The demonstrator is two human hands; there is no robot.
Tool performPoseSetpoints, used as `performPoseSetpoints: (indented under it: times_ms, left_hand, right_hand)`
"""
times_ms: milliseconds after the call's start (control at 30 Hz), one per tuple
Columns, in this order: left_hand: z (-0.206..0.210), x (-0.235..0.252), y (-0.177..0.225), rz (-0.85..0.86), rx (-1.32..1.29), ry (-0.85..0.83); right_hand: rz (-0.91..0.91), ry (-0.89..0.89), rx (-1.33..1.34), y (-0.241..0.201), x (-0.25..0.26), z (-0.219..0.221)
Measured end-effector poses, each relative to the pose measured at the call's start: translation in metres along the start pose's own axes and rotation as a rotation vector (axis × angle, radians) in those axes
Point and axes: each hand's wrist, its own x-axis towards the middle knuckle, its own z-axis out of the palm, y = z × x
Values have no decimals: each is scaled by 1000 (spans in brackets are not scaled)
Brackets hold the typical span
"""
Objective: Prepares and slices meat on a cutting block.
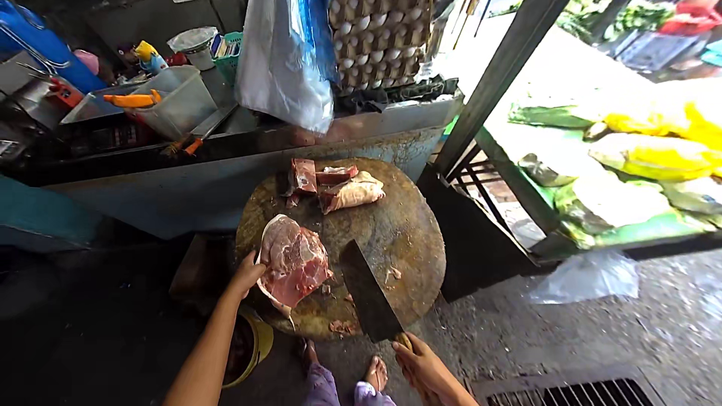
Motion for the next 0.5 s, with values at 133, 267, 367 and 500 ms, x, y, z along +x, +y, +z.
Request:
performPoseSetpoints:
  times_ms: [133,267,367,500]
  left_hand:
    - [10,18,6,132,-20,79]
    - [27,-5,-7,96,55,193]
    - [38,-34,-25,4,199,200]
    - [54,-47,-64,-102,258,146]
  right_hand:
    - [-13,38,-42,-6,1,12]
    - [-25,103,-138,-10,0,22]
    - [-43,165,-311,-9,0,31]
    - [-13,232,-667,-26,-22,55]
